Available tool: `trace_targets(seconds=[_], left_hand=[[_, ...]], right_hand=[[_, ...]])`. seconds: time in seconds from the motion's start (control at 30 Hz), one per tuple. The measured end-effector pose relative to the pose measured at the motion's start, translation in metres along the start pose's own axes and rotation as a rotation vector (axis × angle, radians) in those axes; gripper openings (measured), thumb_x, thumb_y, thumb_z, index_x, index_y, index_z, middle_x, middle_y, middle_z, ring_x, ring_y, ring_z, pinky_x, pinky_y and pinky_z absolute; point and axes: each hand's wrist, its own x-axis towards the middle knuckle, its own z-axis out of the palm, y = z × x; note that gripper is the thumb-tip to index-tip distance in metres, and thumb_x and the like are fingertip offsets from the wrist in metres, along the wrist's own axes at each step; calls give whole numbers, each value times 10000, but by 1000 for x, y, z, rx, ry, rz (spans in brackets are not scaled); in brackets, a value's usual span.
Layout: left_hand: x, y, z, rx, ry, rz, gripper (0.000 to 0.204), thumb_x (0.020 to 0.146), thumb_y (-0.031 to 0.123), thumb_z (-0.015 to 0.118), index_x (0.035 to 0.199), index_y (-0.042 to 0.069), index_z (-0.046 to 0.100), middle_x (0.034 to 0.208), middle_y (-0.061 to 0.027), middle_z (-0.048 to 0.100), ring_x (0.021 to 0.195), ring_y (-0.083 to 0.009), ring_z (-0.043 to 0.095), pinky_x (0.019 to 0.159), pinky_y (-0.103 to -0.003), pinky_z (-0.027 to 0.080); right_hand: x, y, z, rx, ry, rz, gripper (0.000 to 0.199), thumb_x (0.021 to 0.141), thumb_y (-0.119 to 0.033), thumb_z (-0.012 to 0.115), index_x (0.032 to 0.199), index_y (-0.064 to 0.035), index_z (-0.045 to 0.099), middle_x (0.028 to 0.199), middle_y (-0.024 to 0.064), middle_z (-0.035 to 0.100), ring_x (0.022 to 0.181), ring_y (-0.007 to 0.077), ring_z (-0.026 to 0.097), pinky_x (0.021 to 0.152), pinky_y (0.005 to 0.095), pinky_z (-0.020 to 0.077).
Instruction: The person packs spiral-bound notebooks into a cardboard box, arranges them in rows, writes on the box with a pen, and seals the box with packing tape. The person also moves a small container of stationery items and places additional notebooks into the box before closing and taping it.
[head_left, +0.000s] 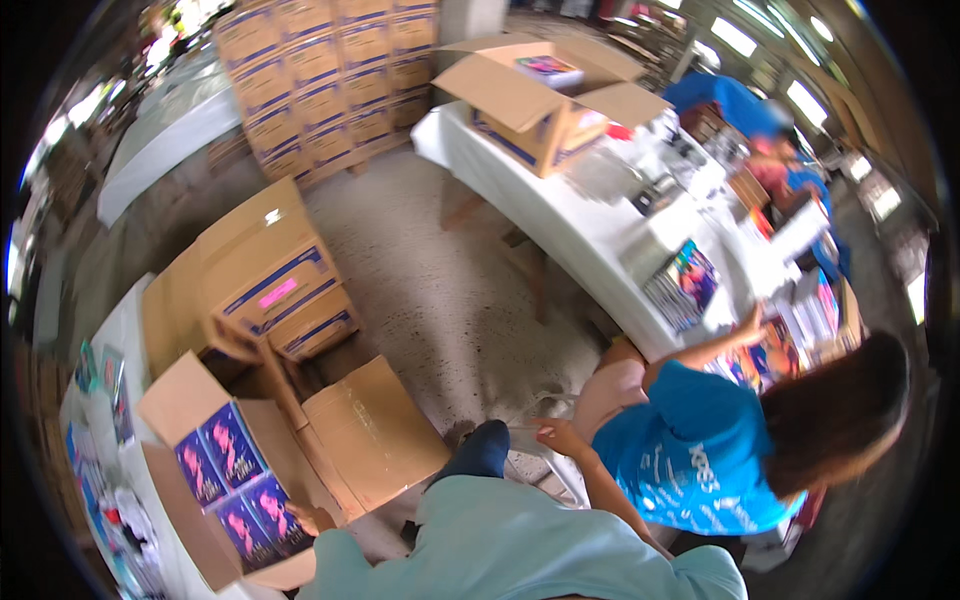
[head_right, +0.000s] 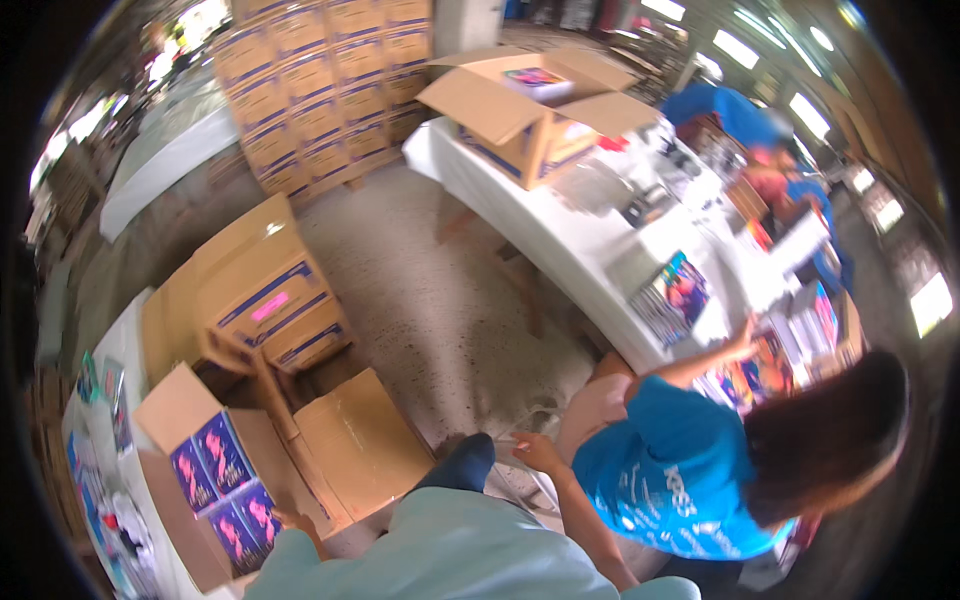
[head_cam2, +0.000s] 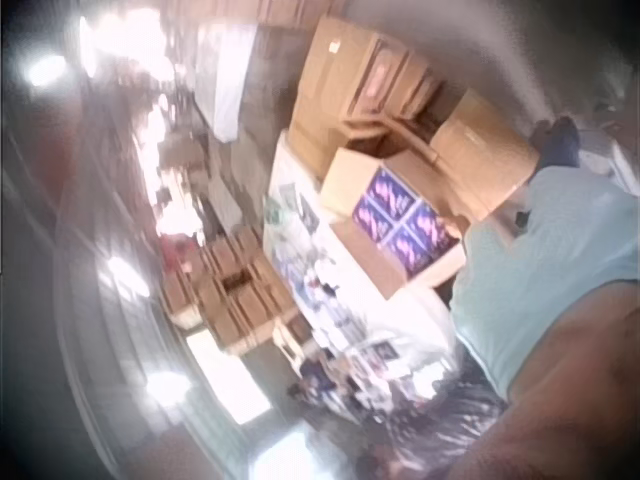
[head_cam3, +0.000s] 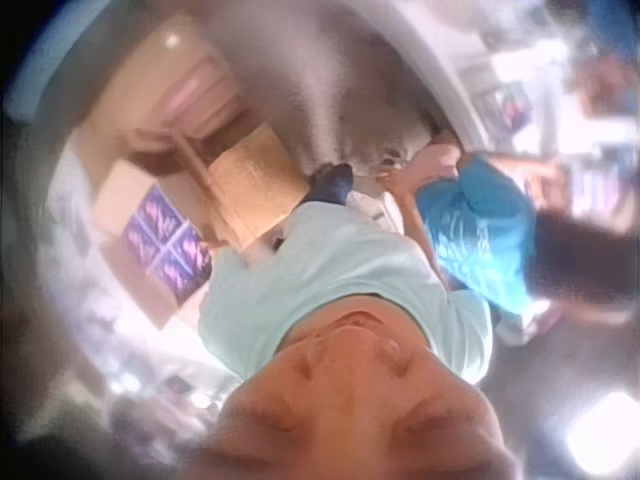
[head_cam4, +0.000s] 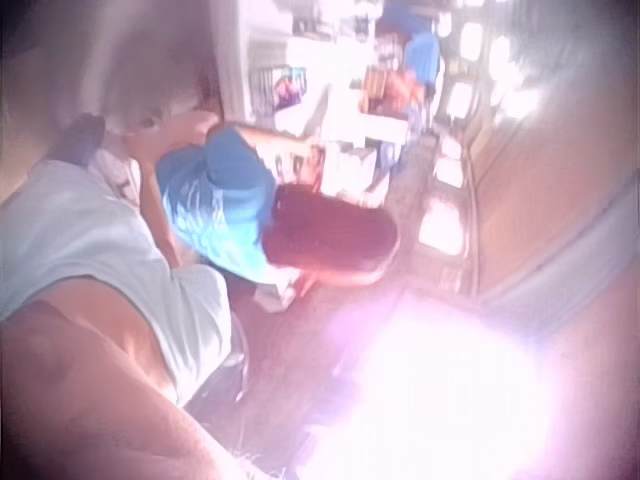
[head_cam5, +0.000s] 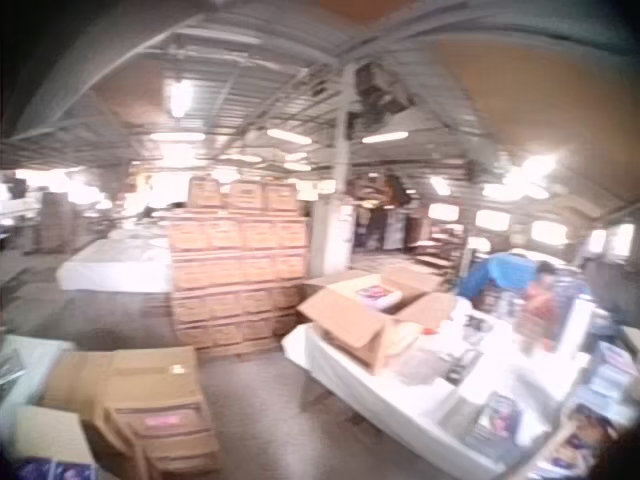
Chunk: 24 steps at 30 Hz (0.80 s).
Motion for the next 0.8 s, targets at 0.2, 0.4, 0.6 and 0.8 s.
trace_targets(seconds=[0.2,0.4,0.6,0.8], left_hand=[[17,-4,8,108,24,-100,614,786,27,526,1351,68,289,1159,-236,545,962,-376,609,798,-437,516],[-5,40,-24,246,-52,-567,629,807,22,533,1376,170,313,1452,-40,319,1252,-315,419,966,-409,455],[60,129,-9,22,-17,-1303,690,813,274,616,1405,160,280,1481,-100,243,1266,-313,383,952,-463,429],[219,281,46,191,699,-1074,668,839,321,597,1402,158,278,1377,-151,300,1086,-280,413,835,-375,401]], right_hand=[[103,-25,-34,309,261,29,314,780,-180,707,1050,-27,661,820,77,682,715,116,616,680,261,492],[312,-153,-77,469,231,-48,437,900,-254,577,578,40,539,498,36,468,494,109,495,503,285,424],[554,-269,-49,-77,137,-691,292,922,-265,527,879,6,629,588,84,562,463,143,517,457,295,463],[688,-422,13,-286,-687,-343,418,892,-275,566,1228,-29,535,832,154,667,650,190,662,496,291,514]])
